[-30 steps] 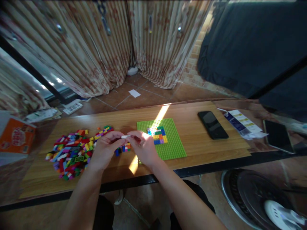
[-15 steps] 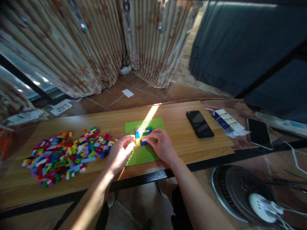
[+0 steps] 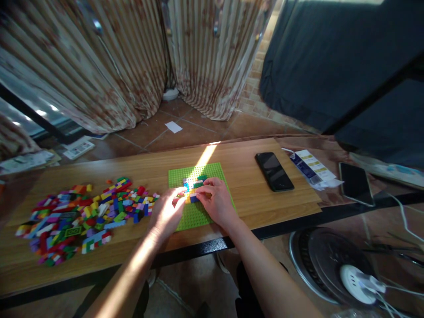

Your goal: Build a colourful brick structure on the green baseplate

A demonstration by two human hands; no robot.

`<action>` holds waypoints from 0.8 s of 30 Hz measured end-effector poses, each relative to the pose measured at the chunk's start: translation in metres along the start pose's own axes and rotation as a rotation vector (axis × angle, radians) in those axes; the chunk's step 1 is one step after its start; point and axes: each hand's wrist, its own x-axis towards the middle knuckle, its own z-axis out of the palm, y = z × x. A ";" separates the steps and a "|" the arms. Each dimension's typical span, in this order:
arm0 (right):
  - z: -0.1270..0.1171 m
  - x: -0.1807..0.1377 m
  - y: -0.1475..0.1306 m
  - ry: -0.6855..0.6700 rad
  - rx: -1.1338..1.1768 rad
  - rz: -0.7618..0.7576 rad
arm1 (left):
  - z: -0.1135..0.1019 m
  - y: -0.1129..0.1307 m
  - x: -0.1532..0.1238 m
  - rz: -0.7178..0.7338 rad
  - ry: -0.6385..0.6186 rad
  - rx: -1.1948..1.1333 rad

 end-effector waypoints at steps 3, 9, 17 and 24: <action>0.001 -0.001 0.000 0.008 -0.013 0.014 | 0.002 0.000 -0.003 0.048 0.028 -0.024; 0.003 -0.001 0.003 0.017 0.013 0.026 | 0.004 -0.001 -0.007 0.110 0.064 -0.027; 0.006 -0.001 0.004 0.044 0.044 0.070 | 0.003 -0.001 -0.006 0.096 0.046 -0.023; 0.006 -0.001 0.001 0.042 0.037 0.057 | 0.004 -0.001 -0.007 0.105 0.056 0.036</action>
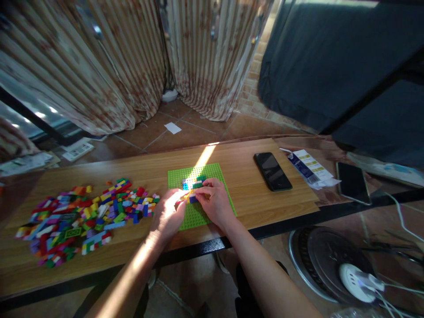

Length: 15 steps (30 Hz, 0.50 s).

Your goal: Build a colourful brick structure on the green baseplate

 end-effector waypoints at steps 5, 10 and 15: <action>-0.006 0.001 0.004 -0.038 0.106 0.043 | -0.001 0.005 -0.003 0.029 0.013 0.002; -0.006 0.004 0.005 -0.017 0.120 0.074 | 0.005 0.006 -0.011 0.149 0.057 0.077; -0.001 0.006 0.001 0.013 0.053 0.075 | 0.010 0.011 -0.017 0.133 0.025 0.177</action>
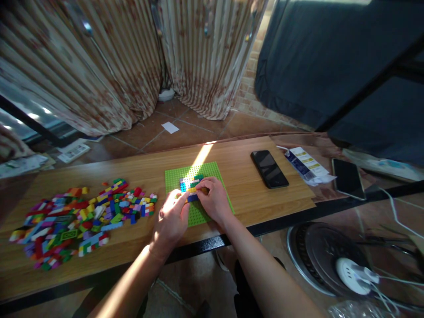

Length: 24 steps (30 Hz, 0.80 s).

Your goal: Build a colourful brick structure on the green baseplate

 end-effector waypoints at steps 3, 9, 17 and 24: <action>0.001 0.000 -0.001 0.009 -0.008 0.003 | 0.000 0.004 -0.001 -0.011 -0.033 0.089; 0.003 0.000 -0.001 0.033 -0.004 -0.003 | 0.000 0.008 0.000 -0.020 -0.072 0.224; 0.005 0.001 -0.004 0.040 0.002 0.016 | -0.001 0.013 0.002 -0.040 -0.142 0.354; 0.007 0.002 -0.005 0.057 -0.008 0.009 | -0.001 0.017 0.001 -0.052 -0.154 0.415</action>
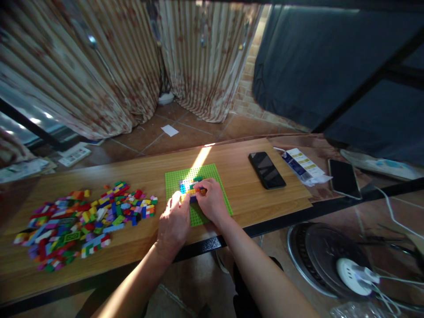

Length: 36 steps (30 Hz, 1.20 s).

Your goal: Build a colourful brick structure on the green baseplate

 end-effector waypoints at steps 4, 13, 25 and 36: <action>-0.002 0.000 0.004 -0.015 0.031 -0.005 | 0.006 -0.005 -0.002 0.007 0.071 -0.118; -0.002 0.010 0.020 0.235 0.359 0.244 | 0.008 -0.020 0.004 -0.007 0.169 -0.605; -0.007 0.007 0.007 0.050 -0.200 -0.187 | 0.008 -0.019 0.005 -0.050 0.152 -0.600; 0.015 0.003 0.002 -0.120 -0.340 -0.336 | 0.004 -0.021 -0.001 -0.095 0.102 -0.658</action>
